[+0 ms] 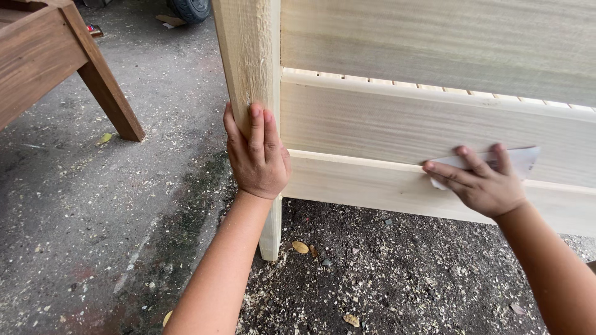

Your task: The person sands a wooden bench frame using a sanding block, moving along the side rails and then the top slats. The hands hold the block and rub it back and forth across the wood surfaces to smooth them.

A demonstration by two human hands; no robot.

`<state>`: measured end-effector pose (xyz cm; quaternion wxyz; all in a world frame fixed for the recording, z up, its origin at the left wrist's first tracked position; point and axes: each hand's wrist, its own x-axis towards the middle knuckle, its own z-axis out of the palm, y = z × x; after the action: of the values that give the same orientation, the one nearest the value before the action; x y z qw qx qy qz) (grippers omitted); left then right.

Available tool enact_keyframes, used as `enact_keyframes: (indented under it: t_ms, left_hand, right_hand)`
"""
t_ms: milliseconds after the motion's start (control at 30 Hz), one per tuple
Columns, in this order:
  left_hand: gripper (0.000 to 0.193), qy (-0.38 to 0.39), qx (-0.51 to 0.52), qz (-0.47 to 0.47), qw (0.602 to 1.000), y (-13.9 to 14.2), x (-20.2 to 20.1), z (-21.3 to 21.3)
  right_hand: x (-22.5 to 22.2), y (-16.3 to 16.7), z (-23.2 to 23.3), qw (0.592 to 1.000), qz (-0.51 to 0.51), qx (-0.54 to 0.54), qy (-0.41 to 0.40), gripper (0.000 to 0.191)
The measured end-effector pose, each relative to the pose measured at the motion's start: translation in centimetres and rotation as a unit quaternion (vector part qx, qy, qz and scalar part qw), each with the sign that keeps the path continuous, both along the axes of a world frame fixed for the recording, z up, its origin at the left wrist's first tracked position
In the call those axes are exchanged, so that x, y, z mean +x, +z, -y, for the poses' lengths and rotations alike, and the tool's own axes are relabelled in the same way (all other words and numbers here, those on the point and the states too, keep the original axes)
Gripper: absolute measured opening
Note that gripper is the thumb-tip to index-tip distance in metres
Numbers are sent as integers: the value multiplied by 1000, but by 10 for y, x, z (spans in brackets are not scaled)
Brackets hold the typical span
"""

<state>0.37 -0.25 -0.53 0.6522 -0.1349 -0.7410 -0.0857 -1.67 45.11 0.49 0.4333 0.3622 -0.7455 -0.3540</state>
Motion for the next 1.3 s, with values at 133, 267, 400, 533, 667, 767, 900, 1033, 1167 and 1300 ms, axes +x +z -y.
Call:
enact_keyframes:
  t_ms: [133,267,400,533,667,767,900,1033,1167,1300]
  left_hand:
    - [65,-3,0,1,1000,1,1,1]
    - [62,-11,-8,-3,1000,2,2,5]
    - [59,-20,-11,1,1000,3,4,4]
    - [59,2,0,0,1000,2,3,0]
    - [58,9,4,-5,1000,0,1,0]
    - [60,10,-4,-9,1000,1,0,2]
    - [62,0,-11,-6,1000,1,-1,5]
    - [63,7,-3,-5,1000,1,-1,2]
    - [64,9,4,-5,1000,1,-1,-2]
    - [63,4,-1,-9,1000,1,0,-1]
  right_hand:
    - [-21,-15,131,996,0,-26,85,57]
    - [-28,-13,193,992,18,-49,116,55]
    - [-11,19,105,997,-38,10,60,54]
    - [5,34,38,996,-57,-63,5,51]
    - [-16,14,127,996,-46,-63,43,49]
    - [-34,-1,216,993,-49,-87,66,54]
    - [-31,6,188,994,-53,-43,86,55]
    - [3,14,48,995,-80,-48,-20,55]
    - [-1,6,20,995,-51,-81,-40,57]
    - [-33,-14,142,994,-73,-76,4,57]
